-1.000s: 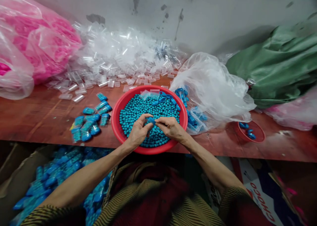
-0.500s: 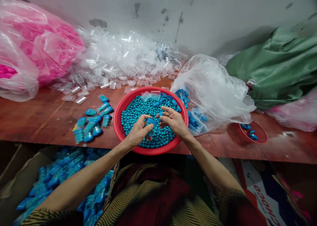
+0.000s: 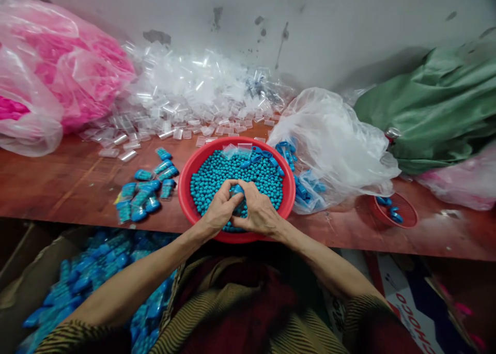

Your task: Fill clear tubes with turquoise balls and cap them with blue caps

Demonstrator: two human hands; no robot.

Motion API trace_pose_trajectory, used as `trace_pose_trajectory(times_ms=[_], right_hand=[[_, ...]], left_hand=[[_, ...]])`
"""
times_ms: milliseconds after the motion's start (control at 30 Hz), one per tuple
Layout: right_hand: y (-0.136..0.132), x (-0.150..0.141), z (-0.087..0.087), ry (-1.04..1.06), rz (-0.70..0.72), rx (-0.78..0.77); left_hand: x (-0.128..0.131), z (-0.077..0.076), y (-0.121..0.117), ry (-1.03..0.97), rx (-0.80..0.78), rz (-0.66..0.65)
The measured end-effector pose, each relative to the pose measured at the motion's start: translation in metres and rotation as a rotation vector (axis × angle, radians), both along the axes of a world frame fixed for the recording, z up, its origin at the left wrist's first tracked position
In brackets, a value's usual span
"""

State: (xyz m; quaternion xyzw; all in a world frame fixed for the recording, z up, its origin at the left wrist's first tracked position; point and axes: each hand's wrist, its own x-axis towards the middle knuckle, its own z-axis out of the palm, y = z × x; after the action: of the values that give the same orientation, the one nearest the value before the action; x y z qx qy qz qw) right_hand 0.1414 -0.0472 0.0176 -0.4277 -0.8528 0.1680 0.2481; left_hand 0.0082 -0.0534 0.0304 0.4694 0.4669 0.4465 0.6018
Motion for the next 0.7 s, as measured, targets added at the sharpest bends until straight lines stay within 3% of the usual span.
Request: trace_pose_trajectory(times_ms=[167,333,500,600,700], right_hand=[[-0.004,-0.008,-0.007,0.004,-0.028,0.040],[-0.005,-0.015,-0.001,-0.048,-0.021,-0.103],[0.019,-0.007,0.009,-0.095,0.148,-0.184],[0.052,-0.003,0.012,-0.253,0.084,-0.108],[0.091,-0.012,0.009,-0.423,-0.007,0.075]], left_hand=[[0.004,0.000,-0.002,0.024,-0.017,0.043],[-0.006,-0.002,0.005,0.275,0.127,0.029],[-0.061,0.005,0.018,0.581,0.225,0.102],[-0.106,0.007,0.032,0.887,0.250,0.257],[-0.143,0.002,0.046,1.174,0.137,0.366]])
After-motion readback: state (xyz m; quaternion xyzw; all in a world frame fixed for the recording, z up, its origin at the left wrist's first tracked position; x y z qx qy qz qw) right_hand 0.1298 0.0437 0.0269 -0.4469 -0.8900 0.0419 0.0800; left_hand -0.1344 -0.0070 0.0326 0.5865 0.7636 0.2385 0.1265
